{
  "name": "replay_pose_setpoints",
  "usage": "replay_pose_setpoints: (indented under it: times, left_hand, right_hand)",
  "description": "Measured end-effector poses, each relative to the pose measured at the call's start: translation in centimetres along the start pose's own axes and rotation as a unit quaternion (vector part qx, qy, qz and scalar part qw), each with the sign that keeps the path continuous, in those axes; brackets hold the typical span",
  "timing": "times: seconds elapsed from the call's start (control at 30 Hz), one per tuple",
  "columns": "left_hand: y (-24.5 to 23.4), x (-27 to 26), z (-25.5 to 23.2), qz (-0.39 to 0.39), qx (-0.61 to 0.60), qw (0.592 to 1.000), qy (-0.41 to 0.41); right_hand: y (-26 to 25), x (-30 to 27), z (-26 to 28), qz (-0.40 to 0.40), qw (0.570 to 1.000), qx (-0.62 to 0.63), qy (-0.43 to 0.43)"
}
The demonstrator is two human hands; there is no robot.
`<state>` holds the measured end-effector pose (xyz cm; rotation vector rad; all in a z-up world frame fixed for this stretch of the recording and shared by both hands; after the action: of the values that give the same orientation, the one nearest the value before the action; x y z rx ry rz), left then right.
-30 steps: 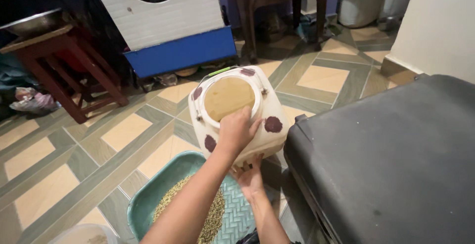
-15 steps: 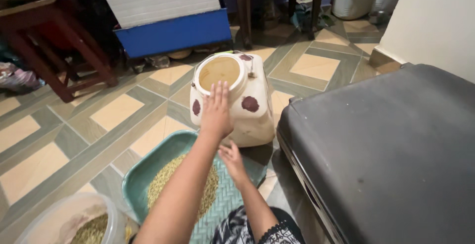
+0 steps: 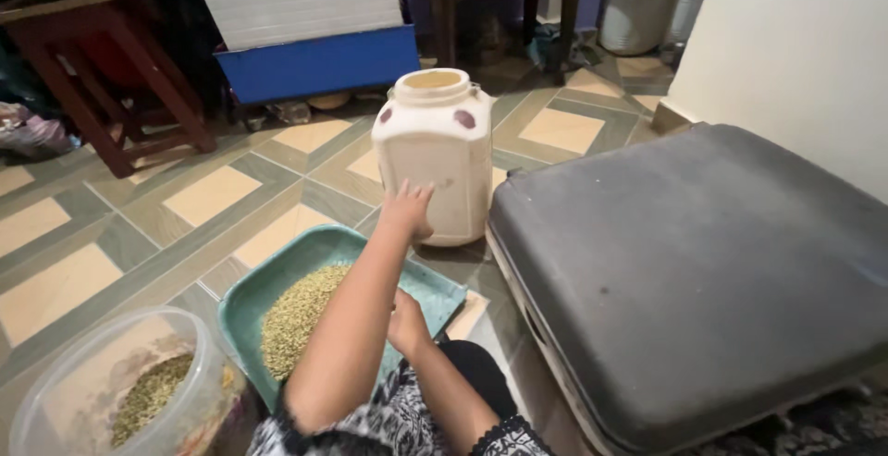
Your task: The person sits on the floor and repeatedly scoops grains from a teal tray into a clear plastic bucket using both hands. The person then pours grains from a large white container into the tray and continues the scooping process.
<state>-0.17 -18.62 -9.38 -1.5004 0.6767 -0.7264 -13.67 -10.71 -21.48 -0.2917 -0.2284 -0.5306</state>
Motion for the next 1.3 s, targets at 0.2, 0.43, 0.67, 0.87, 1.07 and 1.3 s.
replay_pose_setpoints:
  times: [0.2, 0.43, 0.67, 0.87, 1.07, 1.3]
  left_hand:
    - [9.6, -6.5, 3.8, 0.083, -0.045, 0.994, -0.048]
    - [17.6, -10.5, 11.6, -0.004, -0.384, 0.914, -0.128]
    - [24.2, -16.0, 17.8, -0.035, -0.531, 0.827, -0.181]
    - [29.8, -21.5, 20.6, -0.148, -0.378, 0.887, -0.221]
    - [29.3, -24.9, 20.5, -0.221, -0.374, 0.875, -0.212]
    - [27.3, -26.5, 21.7, -0.342, -0.416, 0.802, -0.258]
  right_hand:
    - [1.3, 0.4, -3.8, -0.033, 0.993, -0.065, 0.096]
    - [5.2, 0.7, -5.3, 0.052, 0.969, -0.157, 0.183]
    - [8.8, 0.9, -8.2, 0.184, 0.953, -0.205, 0.125]
    - [8.8, 3.8, -15.3, 0.226, 0.933, -0.269, 0.08]
    - [8.1, 5.9, -18.7, 0.234, 0.929, -0.276, 0.071]
    - [10.0, 7.3, -19.6, 0.228, 0.937, -0.259, 0.051]
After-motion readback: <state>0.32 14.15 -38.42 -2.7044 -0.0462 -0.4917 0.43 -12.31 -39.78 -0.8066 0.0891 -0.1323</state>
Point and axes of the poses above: each hand's wrist, its own x-axis towards the middle knuckle, its own y-axis out of the palm, z = x × y, the point moved 4 cm from there along x, towards the middle knuckle, and after that the axes turned 6 degrees about -x, right-handed, at the moved point
